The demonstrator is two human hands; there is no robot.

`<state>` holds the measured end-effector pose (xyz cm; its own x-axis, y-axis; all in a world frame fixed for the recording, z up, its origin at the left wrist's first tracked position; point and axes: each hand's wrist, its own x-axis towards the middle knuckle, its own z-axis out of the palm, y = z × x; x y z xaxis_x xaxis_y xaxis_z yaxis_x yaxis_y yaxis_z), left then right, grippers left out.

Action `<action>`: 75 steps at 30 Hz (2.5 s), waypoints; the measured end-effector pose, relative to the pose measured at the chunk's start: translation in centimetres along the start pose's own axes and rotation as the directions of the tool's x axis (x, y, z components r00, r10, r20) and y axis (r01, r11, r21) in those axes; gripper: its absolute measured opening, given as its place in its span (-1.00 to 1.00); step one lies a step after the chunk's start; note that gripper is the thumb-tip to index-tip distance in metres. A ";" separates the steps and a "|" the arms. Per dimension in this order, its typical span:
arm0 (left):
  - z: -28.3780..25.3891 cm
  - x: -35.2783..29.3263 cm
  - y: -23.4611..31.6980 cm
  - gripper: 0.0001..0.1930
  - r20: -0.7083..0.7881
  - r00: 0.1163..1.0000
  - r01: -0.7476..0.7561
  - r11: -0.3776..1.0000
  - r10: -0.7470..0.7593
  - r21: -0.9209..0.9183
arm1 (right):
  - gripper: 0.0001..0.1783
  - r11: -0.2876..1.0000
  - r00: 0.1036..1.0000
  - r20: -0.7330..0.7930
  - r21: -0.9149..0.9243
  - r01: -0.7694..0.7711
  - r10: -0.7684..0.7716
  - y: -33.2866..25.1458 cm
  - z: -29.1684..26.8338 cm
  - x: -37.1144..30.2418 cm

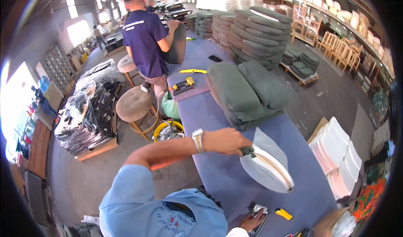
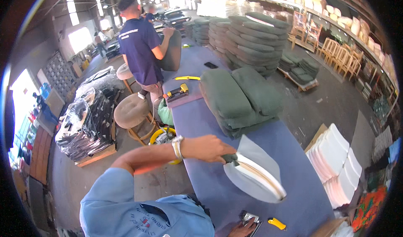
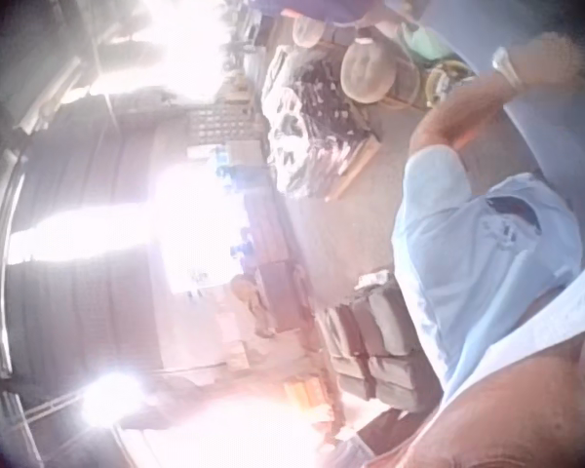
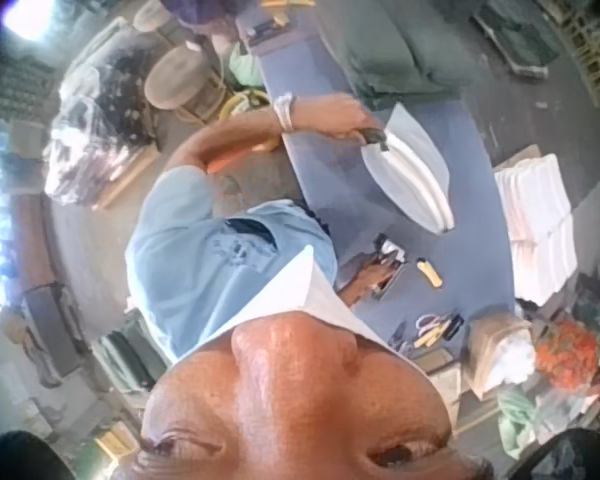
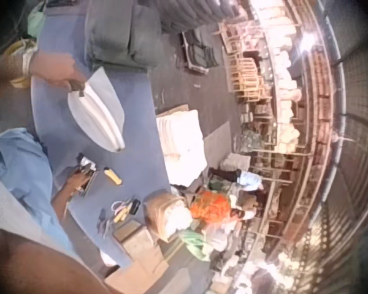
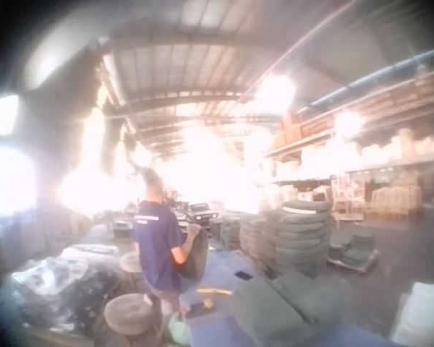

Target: The person wraps green fabric around a foam cushion, trims excess fabric with a utility knife, and secures the fabric using a staple gun. The process is repeated for multiple cushions on a workbench in a workshop.

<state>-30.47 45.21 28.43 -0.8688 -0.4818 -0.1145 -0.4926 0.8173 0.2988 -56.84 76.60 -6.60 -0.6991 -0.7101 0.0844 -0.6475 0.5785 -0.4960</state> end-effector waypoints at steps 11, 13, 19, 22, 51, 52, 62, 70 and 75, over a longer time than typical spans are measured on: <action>-4.0 0.2 2.0 -0.52 -0.451 0.853 -0.328 0.942 0.262 -0.073 | -0.39 0.914 0.893 -0.198 -0.044 0.404 -0.405 4.5 2.2 2.8; -3.0 1.0 2.1 -0.54 -0.502 0.836 -0.352 0.919 0.223 -0.179 | -0.32 0.940 0.949 -0.050 0.130 0.315 -0.311 4.9 1.9 3.3; -0.3 5.7 3.6 -0.86 -0.702 0.700 -0.523 0.763 0.130 -0.380 | -0.42 0.993 0.977 0.190 0.089 0.080 -0.096 5.4 -4.6 6.9; 0.3 5.7 4.8 -0.81 -0.680 0.710 -0.601 0.661 0.183 -0.450 | -0.46 0.999 0.996 0.093 -0.028 0.017 -0.014 7.9 -6.9 11.2; 4.2 -8.7 3.3 -0.32 -0.772 0.464 -0.037 0.861 -0.434 -0.507 | -0.34 0.913 0.925 -0.185 0.309 -0.265 0.331 14.5 -5.2 19.1; 4.5 -9.1 3.3 -0.32 -0.771 0.466 -0.017 0.866 -0.435 -0.499 | -0.36 0.880 0.917 -0.185 0.398 -0.257 0.352 11.3 -6.8 18.7; 3.4 -8.0 5.0 -0.24 -0.776 0.572 -0.042 0.935 -0.266 -0.351 | -0.43 0.543 0.940 0.329 0.775 -0.323 0.090 -8.0 -10.9 10.8; 3.9 -7.1 7.2 -0.46 -0.743 0.648 -0.178 0.917 -0.164 -0.358 | -0.80 0.244 0.925 0.324 0.930 -0.274 -0.198 -18.5 -13.5 8.4; 3.8 -5.8 8.8 -0.46 -0.772 0.635 -0.264 0.931 -0.029 -0.253 | -0.77 0.182 0.934 0.054 0.983 0.012 -0.354 -22.3 -15.8 9.9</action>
<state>-29.91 56.38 28.16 -0.4982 -0.5738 0.6500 -0.2162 0.8082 0.5477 -54.11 63.02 18.92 -0.4069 -0.8896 0.2076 0.1721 -0.2978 -0.9390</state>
